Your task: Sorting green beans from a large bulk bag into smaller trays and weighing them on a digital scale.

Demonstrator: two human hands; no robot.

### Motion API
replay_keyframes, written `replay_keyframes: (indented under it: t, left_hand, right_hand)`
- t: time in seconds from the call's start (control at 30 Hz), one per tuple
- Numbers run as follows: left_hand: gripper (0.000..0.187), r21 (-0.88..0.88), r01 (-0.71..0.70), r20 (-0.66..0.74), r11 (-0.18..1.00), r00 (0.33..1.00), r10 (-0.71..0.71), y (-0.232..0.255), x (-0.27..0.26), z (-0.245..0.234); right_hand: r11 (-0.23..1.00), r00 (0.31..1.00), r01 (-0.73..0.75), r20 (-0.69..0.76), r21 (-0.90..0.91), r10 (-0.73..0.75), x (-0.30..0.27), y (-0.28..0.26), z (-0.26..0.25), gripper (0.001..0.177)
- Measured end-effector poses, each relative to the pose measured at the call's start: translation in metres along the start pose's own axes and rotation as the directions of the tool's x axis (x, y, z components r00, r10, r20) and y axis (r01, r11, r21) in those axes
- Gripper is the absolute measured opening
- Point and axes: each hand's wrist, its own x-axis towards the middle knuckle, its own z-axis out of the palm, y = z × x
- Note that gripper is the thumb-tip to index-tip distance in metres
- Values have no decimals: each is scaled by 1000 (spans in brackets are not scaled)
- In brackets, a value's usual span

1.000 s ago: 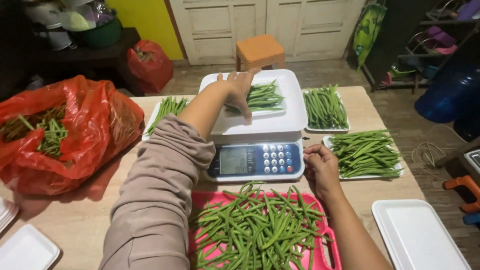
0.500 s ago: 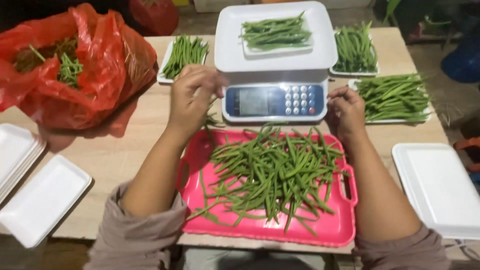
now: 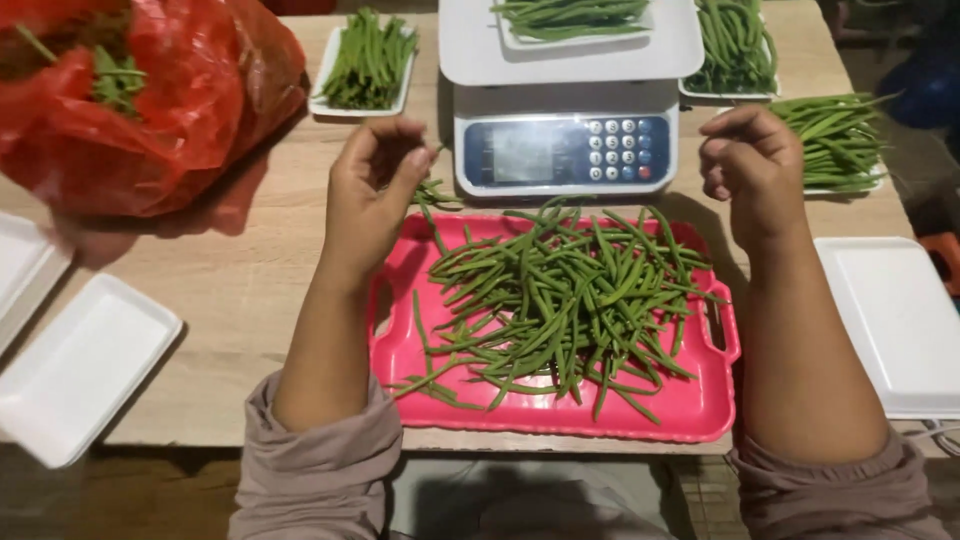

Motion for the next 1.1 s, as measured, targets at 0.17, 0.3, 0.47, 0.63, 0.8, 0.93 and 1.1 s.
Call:
replay_keyframes:
  t: [0.17,0.3,0.47,0.63,0.8,0.93,1.1]
  left_hand:
    - [11,256,66,114,964,989,-98,-8,-11,-1]
    - [12,235,98,183,967,973,-144,-6,-19,15]
    - [38,527,-160,452,834,885,-116,-7,-30,33]
    - [34,483,-204,509,852,857,-83,-24,-39,44]
    - [22,304,-217,470,928,881,52,-20,-33,41]
    - [12,20,256,285,967,925,-250,-13,-35,34]
    - [12,-170,332,165,928,938,-306,-16,-30,35]
  right_hand:
    - [960,989,40,147,-278,1,-6,3,14,13]
    - [920,979,54,203,-389,28,-12,3,27,8]
    - [845,987,89,163,-528,-2,-18,-5,35,6]
    - [826,978,154,204,-542,-49,-17,-7,28,2]
    - [911,947,144,320,-388,-13,-21,-15,23,10]
    - [928,932,141,362,-346,-6,-32,-15,28,8]
    - [927,939,92,342,-365,42,-32,-17,37,7]
